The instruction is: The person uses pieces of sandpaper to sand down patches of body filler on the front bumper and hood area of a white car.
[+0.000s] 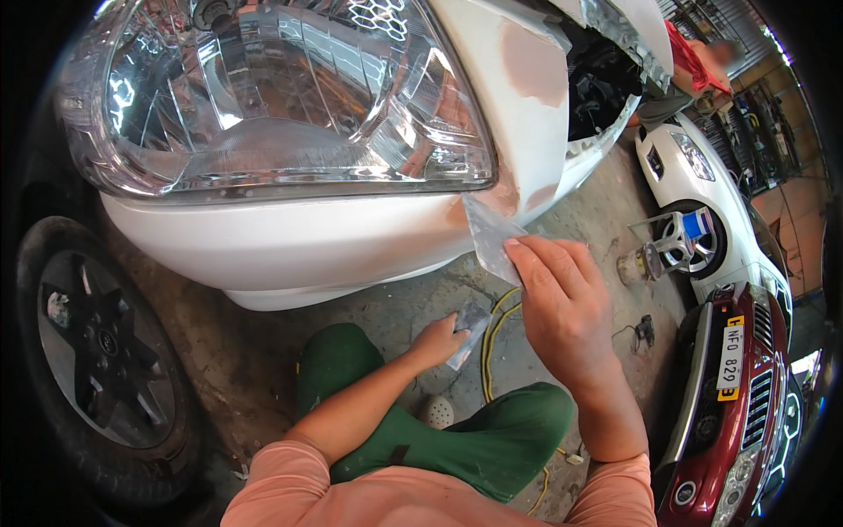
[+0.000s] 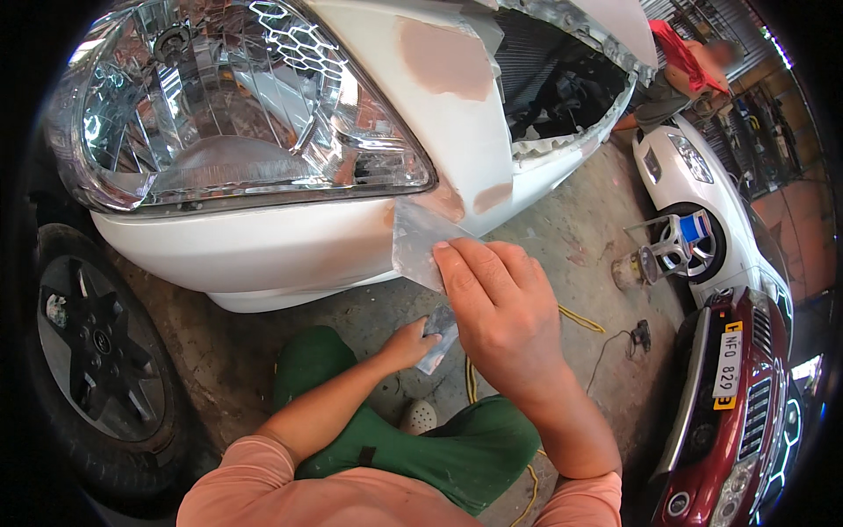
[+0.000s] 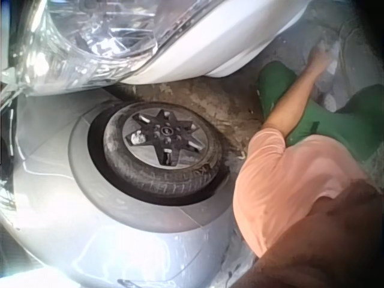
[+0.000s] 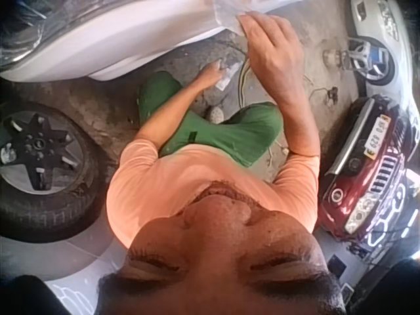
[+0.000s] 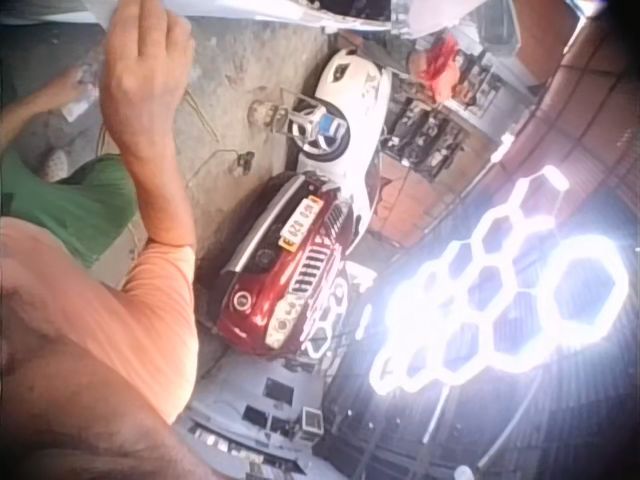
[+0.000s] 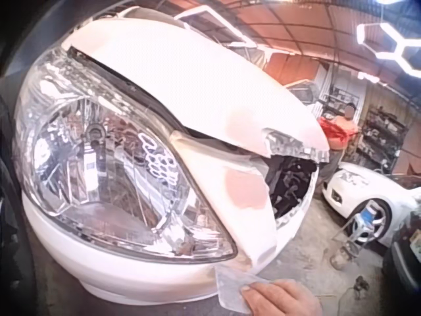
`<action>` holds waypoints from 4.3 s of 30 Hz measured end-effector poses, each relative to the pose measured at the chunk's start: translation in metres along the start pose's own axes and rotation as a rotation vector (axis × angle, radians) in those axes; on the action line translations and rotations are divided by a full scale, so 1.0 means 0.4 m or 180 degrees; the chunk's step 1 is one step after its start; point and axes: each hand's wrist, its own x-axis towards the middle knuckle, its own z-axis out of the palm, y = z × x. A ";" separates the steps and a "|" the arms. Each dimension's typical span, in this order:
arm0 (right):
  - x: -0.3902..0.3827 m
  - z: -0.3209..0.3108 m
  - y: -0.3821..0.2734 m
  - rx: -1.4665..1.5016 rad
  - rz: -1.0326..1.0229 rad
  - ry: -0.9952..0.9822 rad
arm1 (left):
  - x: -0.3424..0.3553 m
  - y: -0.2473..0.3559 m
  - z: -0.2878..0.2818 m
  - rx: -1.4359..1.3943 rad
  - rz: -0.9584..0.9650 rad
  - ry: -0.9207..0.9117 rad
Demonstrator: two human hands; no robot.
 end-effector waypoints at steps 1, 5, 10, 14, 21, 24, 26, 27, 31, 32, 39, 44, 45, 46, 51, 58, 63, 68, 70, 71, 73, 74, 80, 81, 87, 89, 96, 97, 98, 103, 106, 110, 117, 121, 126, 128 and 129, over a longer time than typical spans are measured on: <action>0.000 -0.004 0.001 -0.0044 0.0011 -0.0046 | 0.005 -0.008 0.005 0.0002 -0.0014 0.0034; 0.004 -0.028 -0.005 -0.0273 -0.0022 -0.0239 | 0.010 -0.020 0.008 0.0010 -0.0012 0.0070; 0.007 -0.043 -0.020 -0.0653 -0.0115 -0.0384 | 0.004 -0.002 0.001 0.0021 -0.0039 0.0019; 0.010 -0.046 -0.034 -0.0844 -0.0143 -0.0413 | -0.003 0.012 -0.009 0.0004 -0.0035 -0.0017; 0.023 -0.059 -0.052 -0.0859 -0.0113 -0.0451 | -0.007 0.004 -0.013 0.0058 -0.0023 0.0094; 0.018 -0.059 -0.051 -0.0844 -0.0155 -0.0484 | -0.009 0.001 -0.017 0.0016 0.0053 0.0097; 0.012 -0.053 -0.045 -0.0901 -0.0189 -0.0449 | -0.017 0.010 -0.026 0.0070 0.0024 0.0048; 0.010 -0.053 -0.043 -0.0932 -0.0204 -0.0433 | -0.021 0.015 -0.031 0.0096 0.0011 0.0021; 0.019 -0.058 -0.051 -0.0960 -0.0198 -0.0449 | -0.022 0.003 -0.028 0.0170 -0.0067 0.0129; 0.019 -0.058 -0.052 -0.0970 -0.0188 -0.0453 | -0.023 0.005 -0.031 0.0173 -0.0097 0.0090; 0.019 -0.065 -0.044 -0.1029 -0.0073 -0.0512 | -0.037 0.009 -0.045 0.0230 -0.0068 0.0111; 0.019 -0.078 -0.057 -0.1061 -0.0061 -0.0578 | -0.039 0.011 -0.050 0.0219 -0.0062 0.0088; 0.018 -0.087 -0.067 -0.1055 -0.0051 -0.0618 | -0.038 0.006 -0.048 0.0228 -0.0059 0.0102; 0.013 -0.101 -0.077 -0.1049 -0.0025 -0.0585 | -0.038 0.004 -0.051 0.0198 -0.0058 0.0055; -0.072 -0.172 -0.092 -0.0555 0.0538 -0.0425 | -0.056 0.019 -0.064 0.0143 0.0026 0.0055; -0.328 -0.133 -0.029 0.3276 0.3769 0.0559 | -0.144 0.117 -0.098 -0.3268 -0.0382 -0.0942; -0.443 0.016 0.010 0.4850 0.4544 0.0528 | -0.184 0.153 -0.134 -0.4211 -0.0282 -0.1085; -0.454 0.060 0.011 0.4665 0.4669 -0.0092 | -0.197 0.178 -0.144 -0.4311 -0.0274 -0.1034; -0.460 0.061 0.018 0.4474 0.4716 -0.0232 | -0.197 0.182 -0.141 -0.4308 -0.0319 -0.0944; -0.467 0.054 0.025 0.4402 0.4731 -0.0320 | -0.197 0.178 -0.143 -0.4314 -0.0316 -0.0907; -0.490 0.035 0.045 0.4169 0.4744 -0.0439 | -0.195 0.170 -0.151 -0.4332 -0.0241 -0.0871; -0.509 0.022 0.059 0.4008 0.4740 -0.0472 | -0.188 0.168 -0.160 -0.4342 -0.0169 -0.0871; -0.546 0.001 0.095 0.4093 0.4816 0.0956 | -0.170 0.157 -0.164 -0.3795 -0.0051 -0.0605; -0.547 0.014 0.096 0.4134 0.4721 0.1264 | -0.161 0.143 -0.142 -0.3608 -0.0087 -0.0472; -0.543 0.104 0.064 0.3230 0.3810 0.0995 | -0.144 0.120 -0.092 -0.1625 0.0546 0.0110; -0.501 0.091 0.034 0.1583 0.2800 0.0015 | -0.155 0.139 -0.093 -0.1493 0.0461 0.0114; -0.431 0.101 -0.009 0.0132 0.1346 -0.0984 | -0.182 0.162 -0.064 -0.1307 0.0506 0.0497; -0.433 0.105 -0.021 0.0191 0.1266 -0.1069 | -0.179 0.155 -0.059 -0.1387 0.0530 0.0599; -0.442 0.112 -0.040 0.0334 0.1258 -0.1124 | -0.178 0.150 -0.055 -0.1459 0.0544 0.0677; -0.489 0.130 -0.131 0.0779 0.1188 -0.1259 | -0.179 0.154 -0.055 -0.1045 0.0522 0.1061; -0.512 0.111 -0.149 0.0850 0.1143 -0.1397 | -0.185 0.155 -0.034 -0.0963 0.0560 0.1128; -0.551 0.081 -0.143 0.1059 0.0973 -0.1990 | -0.184 0.180 -0.012 -0.1108 0.0682 0.1382; -0.601 0.081 -0.156 0.2028 0.2484 -0.0011 | -0.186 0.281 -0.088 -0.1310 0.1161 0.1334; -0.546 0.036 -0.171 0.2226 0.1470 0.0772 | -0.179 0.285 -0.026 -0.2698 0.0334 0.1251; -0.558 0.065 -0.145 0.2052 0.1416 0.0261 | -0.222 0.323 -0.003 -0.3150 -0.0211 0.1415; -0.584 0.104 -0.124 0.2091 0.1472 0.0198 | -0.235 0.316 0.006 -0.3155 -0.0175 0.1488; -0.599 0.125 -0.108 0.2145 0.1485 0.0207 | -0.236 0.316 0.010 -0.3161 -0.0151 0.1512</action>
